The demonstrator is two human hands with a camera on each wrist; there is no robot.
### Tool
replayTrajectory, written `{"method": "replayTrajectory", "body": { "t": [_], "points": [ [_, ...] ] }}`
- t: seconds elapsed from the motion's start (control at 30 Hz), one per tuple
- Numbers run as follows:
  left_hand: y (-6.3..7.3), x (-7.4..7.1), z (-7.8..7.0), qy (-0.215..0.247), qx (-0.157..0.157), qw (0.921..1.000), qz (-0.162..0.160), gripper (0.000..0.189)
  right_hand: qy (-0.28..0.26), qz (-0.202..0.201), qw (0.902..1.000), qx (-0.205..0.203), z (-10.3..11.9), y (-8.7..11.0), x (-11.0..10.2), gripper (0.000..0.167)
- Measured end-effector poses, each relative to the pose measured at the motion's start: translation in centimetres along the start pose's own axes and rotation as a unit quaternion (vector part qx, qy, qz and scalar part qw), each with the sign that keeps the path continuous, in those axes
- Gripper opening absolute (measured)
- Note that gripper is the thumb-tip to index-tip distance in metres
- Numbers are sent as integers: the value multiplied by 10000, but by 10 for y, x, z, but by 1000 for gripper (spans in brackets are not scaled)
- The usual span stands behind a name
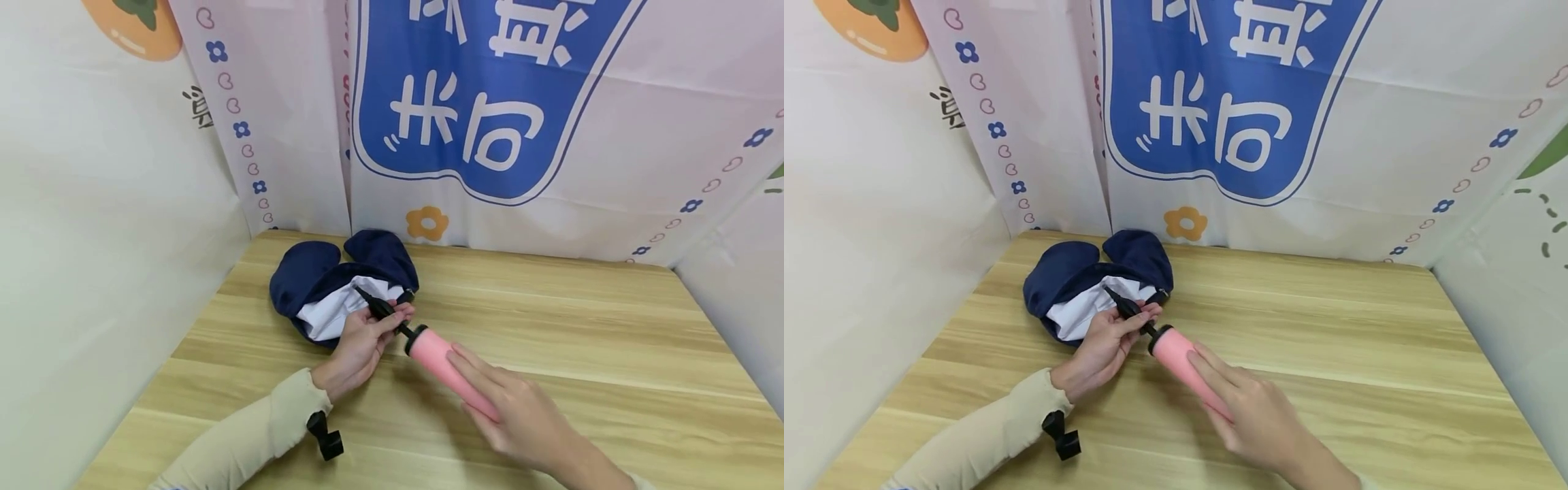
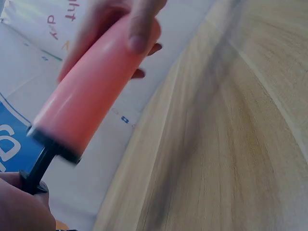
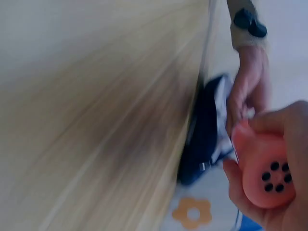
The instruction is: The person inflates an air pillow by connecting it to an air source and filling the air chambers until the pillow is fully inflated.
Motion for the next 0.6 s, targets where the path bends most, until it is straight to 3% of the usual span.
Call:
{"method": "replayTrajectory", "body": {
  "t": [0.13,0.3,0.43,0.53,0.6],
  "points": [
    [-1,-3,-5,83,-97,9999,71,40,-230,288,9992,180,-4,26,-27,72],
    [-1,-3,-9,174,-52,9996,-227,38,-112,260,9990,349,-3,42,-55,56],
    [2,6,-2,277,-250,9989,-288,26,126,120,9996,236,7,29,-50,56],
    [6,12,7,348,-426,9980,-324,19,316,-38,9995,-19,14,9,-32,53],
    [7,12,12,358,-445,9976,-390,18,415,-194,9988,-184,16,-4,-18,62]
  ]
}}
Point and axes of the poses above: each hand's wrist, its own y-axis away from the middle knuckle, its own x-axis out of the palm, z = x × y, the point moved 5 cm from there along -y, towards the middle knuckle, and after that the axes turned 7 degrees about -y, right-handed, at the moved point
